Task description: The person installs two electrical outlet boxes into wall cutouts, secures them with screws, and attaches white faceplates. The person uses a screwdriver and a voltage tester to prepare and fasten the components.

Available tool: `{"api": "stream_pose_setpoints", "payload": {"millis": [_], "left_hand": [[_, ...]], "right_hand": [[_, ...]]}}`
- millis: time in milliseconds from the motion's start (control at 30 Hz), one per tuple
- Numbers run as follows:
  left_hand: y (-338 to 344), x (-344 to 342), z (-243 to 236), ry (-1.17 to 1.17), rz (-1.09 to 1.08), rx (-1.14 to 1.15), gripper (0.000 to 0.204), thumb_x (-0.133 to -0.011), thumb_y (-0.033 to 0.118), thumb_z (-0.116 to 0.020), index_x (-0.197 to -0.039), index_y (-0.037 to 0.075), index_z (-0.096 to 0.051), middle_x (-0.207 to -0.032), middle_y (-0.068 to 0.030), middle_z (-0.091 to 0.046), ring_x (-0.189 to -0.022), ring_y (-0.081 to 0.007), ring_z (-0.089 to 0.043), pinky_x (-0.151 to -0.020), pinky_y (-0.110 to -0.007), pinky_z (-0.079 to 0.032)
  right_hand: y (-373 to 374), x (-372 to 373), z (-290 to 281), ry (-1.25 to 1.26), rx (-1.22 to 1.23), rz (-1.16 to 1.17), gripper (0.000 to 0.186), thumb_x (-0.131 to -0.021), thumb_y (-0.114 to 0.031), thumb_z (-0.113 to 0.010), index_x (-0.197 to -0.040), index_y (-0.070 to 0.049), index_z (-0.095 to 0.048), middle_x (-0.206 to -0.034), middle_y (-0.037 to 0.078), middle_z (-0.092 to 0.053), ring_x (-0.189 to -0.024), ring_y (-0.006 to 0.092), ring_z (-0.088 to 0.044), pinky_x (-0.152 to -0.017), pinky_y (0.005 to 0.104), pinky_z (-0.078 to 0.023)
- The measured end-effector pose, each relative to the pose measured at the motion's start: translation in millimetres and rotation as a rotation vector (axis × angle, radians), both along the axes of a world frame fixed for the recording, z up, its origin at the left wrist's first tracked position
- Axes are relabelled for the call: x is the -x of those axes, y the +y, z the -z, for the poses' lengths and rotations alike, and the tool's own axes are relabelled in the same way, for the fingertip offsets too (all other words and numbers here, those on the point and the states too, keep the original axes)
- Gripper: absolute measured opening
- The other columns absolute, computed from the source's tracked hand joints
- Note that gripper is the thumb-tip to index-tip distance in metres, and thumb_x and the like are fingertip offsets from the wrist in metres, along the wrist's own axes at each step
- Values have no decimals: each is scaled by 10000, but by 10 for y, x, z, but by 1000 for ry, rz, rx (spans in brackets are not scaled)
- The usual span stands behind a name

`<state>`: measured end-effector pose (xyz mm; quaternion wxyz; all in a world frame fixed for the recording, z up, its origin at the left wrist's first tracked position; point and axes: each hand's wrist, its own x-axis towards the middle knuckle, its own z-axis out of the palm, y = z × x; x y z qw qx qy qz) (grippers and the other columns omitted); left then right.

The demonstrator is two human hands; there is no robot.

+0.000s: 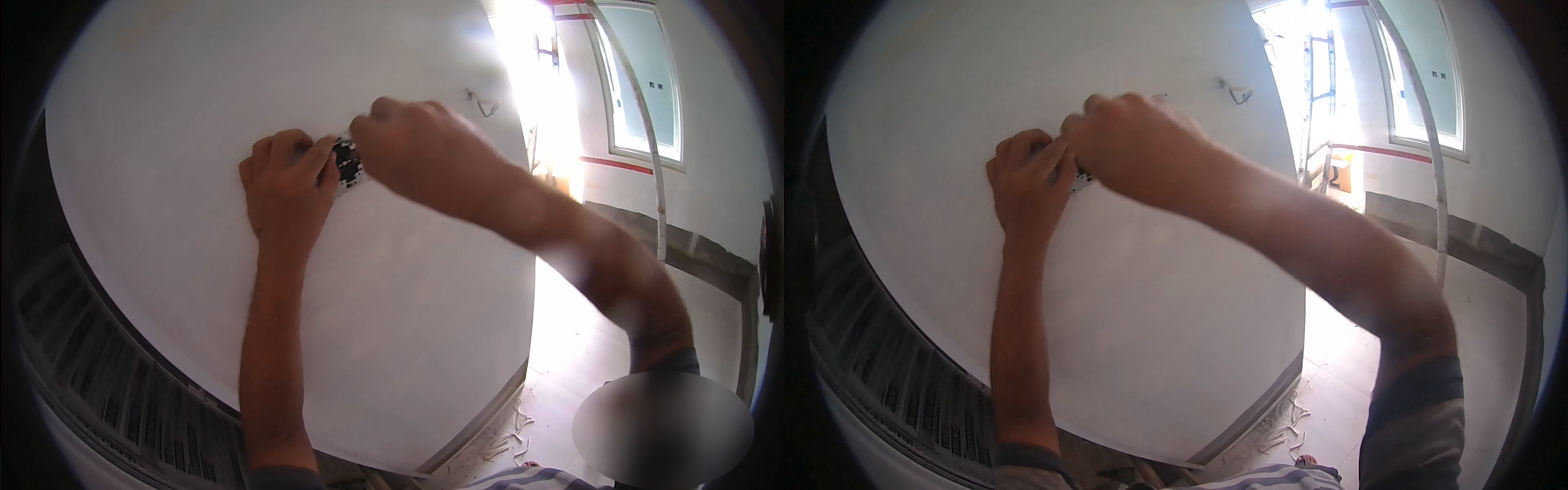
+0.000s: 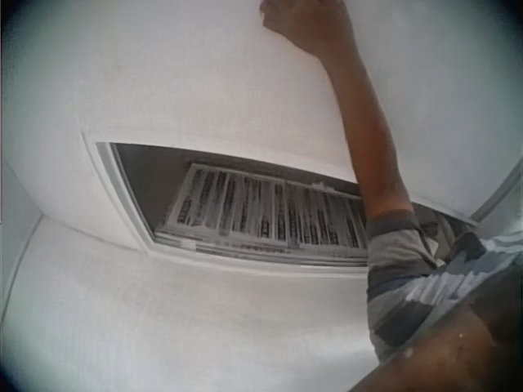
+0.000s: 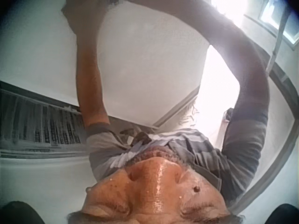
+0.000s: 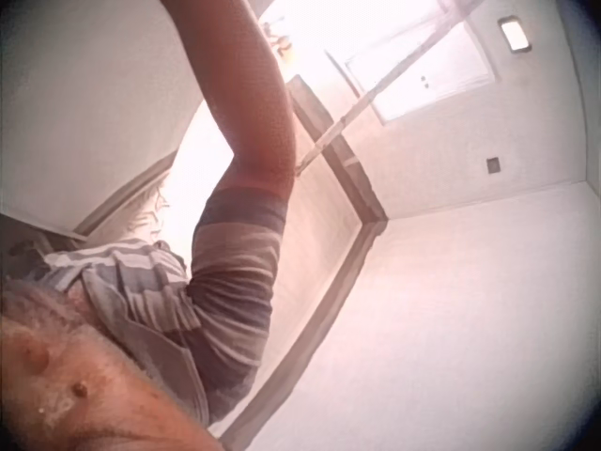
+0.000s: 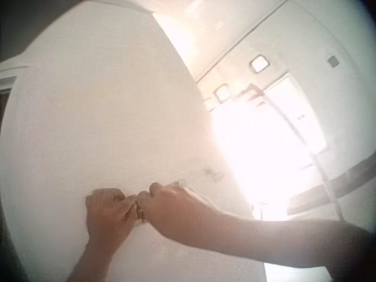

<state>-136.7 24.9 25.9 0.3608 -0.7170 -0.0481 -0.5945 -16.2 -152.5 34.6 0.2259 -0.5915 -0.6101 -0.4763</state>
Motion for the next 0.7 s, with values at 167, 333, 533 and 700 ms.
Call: {"api": "stream_pose_setpoints", "payload": {"millis": [167, 333, 533, 700], "left_hand": [[-1, -27, 12, -8, 16, 2, 213, -852, 203, -815, -1064, 224, -815, -1041, 53, -652, -1090, -178, -591, -924, -396, -445], [19, 16, -11, -9, 28, -17, 210, -845, 231, -820, -1053, 215, -798, -1029, 41, -633, -1071, -188, -581, -922, -393, -436], [52, -13, -10, -18, 17, -35, 204, -844, 235, -825, -1039, 190, -789, -1036, 33, -640, -1068, -195, -582, -921, -393, -438], [92, -8, -1, -28, -5, -21, 207, -857, 248, -819, -1035, 156, -768, -1057, 7, -656, -1077, -200, -593, -916, -403, -450]], "right_hand": [[-14, 2, -101, 160, 6, -18, 87, -933, -92, -679, -943, -11, -648, -944, 144, -647, -874, 320, -703, -811, 441, -584], [-61, 15, -113, 23, -41, -68, 136, -947, -148, -687, -962, -16, -656, -976, 136, -667, -921, 372, -691, -824, 470, -562], [-78, 96, -237, 201, 130, 184, 173, -964, -175, -680, -1047, -28, -641, -966, 145, -660, -945, 381, -673, -825, 451, -555], [-85, 67, -142, 189, -17, -55, 228, -993, -243, -662, -1066, -28, -650, -875, 148, -673, -967, 359, -664, -853, 467, -548]]}}
